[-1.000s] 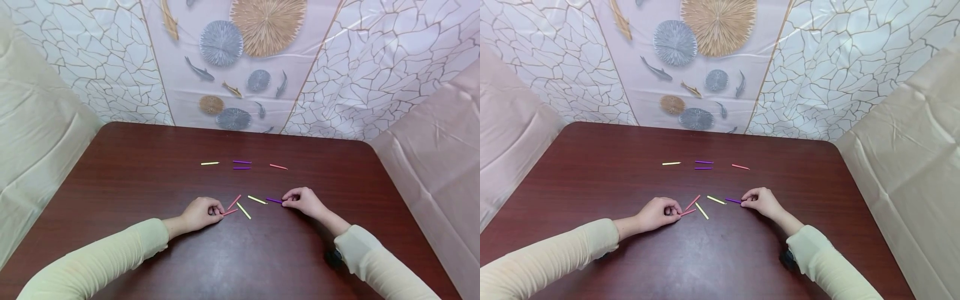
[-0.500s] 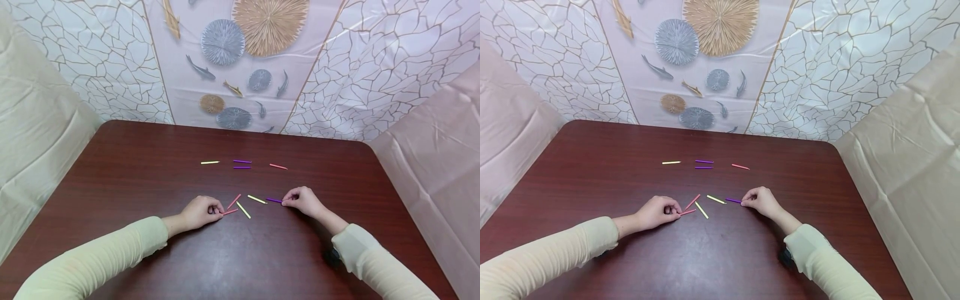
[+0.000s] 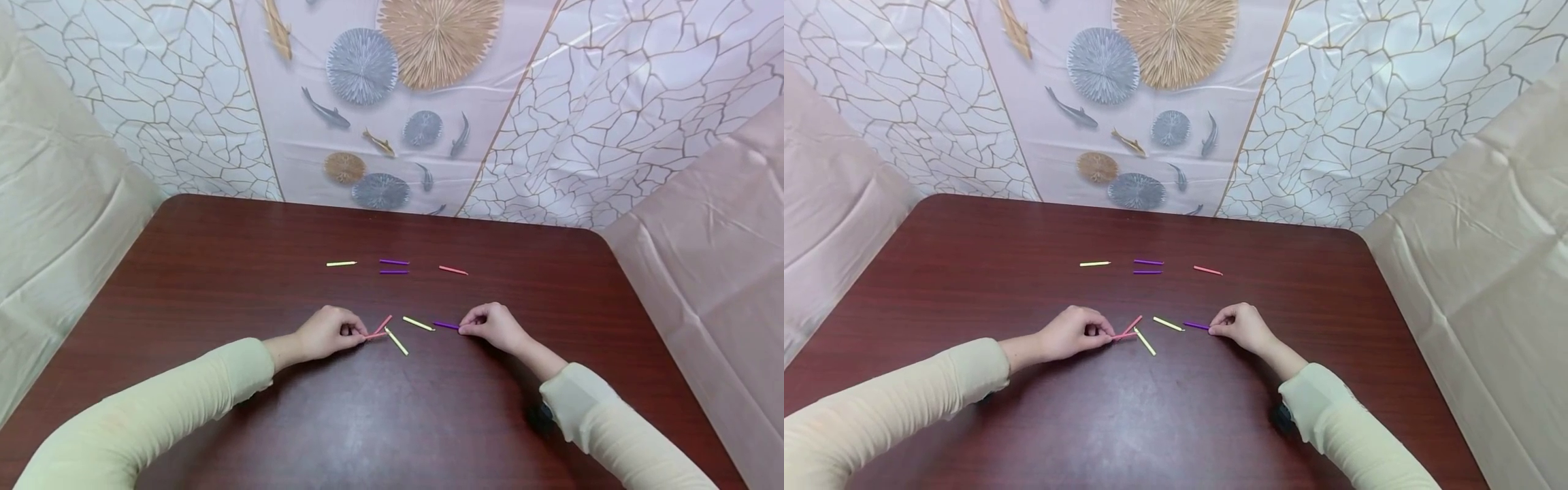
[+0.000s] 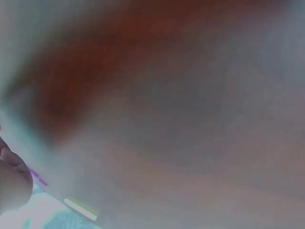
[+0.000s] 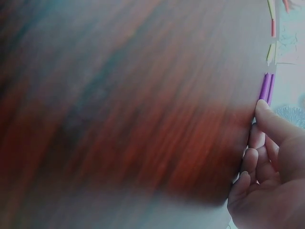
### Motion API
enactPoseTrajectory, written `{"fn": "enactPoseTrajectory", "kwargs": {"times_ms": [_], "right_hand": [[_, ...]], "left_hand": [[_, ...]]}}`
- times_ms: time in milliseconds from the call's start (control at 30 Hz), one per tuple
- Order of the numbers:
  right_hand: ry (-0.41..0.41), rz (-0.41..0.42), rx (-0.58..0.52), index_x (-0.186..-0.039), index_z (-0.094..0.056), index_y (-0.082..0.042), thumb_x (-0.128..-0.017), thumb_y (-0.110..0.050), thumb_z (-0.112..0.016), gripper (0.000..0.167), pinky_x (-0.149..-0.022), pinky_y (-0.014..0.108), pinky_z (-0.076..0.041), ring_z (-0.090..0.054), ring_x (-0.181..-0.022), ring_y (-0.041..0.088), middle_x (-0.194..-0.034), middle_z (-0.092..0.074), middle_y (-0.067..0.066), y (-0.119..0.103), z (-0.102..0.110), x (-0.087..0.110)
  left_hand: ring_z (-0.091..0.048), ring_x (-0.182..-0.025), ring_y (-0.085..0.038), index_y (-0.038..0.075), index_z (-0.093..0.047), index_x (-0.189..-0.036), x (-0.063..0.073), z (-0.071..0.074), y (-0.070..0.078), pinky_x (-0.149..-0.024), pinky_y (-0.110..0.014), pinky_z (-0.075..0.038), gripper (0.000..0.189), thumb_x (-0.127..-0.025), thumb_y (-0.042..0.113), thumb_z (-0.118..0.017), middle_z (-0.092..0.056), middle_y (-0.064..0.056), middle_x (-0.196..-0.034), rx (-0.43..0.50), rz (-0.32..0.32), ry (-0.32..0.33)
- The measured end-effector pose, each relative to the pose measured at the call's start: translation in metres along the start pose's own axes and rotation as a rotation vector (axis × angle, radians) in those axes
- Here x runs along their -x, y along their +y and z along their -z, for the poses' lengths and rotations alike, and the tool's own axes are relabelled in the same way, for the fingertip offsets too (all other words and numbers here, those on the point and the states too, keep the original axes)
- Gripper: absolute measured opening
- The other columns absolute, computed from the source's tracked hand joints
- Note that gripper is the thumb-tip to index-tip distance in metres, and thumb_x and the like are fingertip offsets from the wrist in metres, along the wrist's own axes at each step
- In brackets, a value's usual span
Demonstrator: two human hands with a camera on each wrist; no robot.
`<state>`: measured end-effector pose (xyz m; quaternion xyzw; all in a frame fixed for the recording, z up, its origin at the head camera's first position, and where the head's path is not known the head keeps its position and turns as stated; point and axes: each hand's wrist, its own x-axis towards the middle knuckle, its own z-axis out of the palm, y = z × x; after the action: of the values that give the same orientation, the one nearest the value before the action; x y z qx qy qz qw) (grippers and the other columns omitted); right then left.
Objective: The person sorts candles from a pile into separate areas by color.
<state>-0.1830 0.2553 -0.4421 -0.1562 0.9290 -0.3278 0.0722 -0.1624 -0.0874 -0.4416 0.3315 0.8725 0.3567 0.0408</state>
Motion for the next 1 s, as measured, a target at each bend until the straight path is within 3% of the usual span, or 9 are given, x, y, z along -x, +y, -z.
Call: {"fn": "enactPoseTrajectory", "kwargs": {"times_ms": [233,467,700,1000], "right_hand": [[0.008,-0.001,-0.003,-0.071,-0.072,-0.008,-0.074,-0.012,-0.076,0.007,-0.055,0.018,-0.038,-0.045,-0.059,0.000,-0.066,-0.066,0.001,0.000,0.001,0.001],[0.005,-0.001,-0.013,-0.071,-0.072,-0.008,-0.073,-0.012,-0.077,0.007,-0.055,0.018,-0.039,-0.046,-0.059,0.001,-0.067,-0.066,0.001,-0.001,0.001,0.001],[0.000,-0.009,-0.013,-0.072,-0.072,-0.007,-0.073,-0.013,-0.077,0.008,-0.055,0.018,-0.038,-0.045,-0.059,0.001,-0.066,-0.066,0.001,0.001,-0.001,0.000],[0.000,-0.022,-0.019,-0.073,-0.072,-0.007,-0.074,-0.013,-0.077,0.008,-0.055,0.018,-0.038,-0.045,-0.059,0.001,-0.065,-0.065,0.001,0.001,0.000,0.001]], "left_hand": [[-0.045,-0.059,0.001,0.011,-0.073,-0.083,-0.038,0.014,0.005,-0.058,-0.015,-0.040,0.004,-0.082,0.012,-0.069,-0.061,0.006,-0.067,-0.029,-0.036,-0.004],[-0.049,-0.065,-0.005,0.011,-0.072,-0.084,-0.076,0.019,0.004,-0.064,-0.020,-0.041,0.005,-0.083,0.014,-0.068,-0.063,0.004,-0.071,-0.100,-0.077,-0.006],[-0.054,-0.072,-0.012,0.012,-0.071,-0.085,-0.105,0.017,0.002,-0.072,-0.026,-0.044,0.005,-0.084,0.014,-0.067,-0.064,0.002,-0.075,-0.152,-0.062,-0.019],[-0.058,-0.085,-0.015,0.015,-0.071,-0.089,-0.145,0.001,-0.002,-0.082,-0.030,-0.046,0.007,-0.087,0.017,-0.064,-0.067,0.001,-0.085,-0.255,-0.031,-0.045]]}}
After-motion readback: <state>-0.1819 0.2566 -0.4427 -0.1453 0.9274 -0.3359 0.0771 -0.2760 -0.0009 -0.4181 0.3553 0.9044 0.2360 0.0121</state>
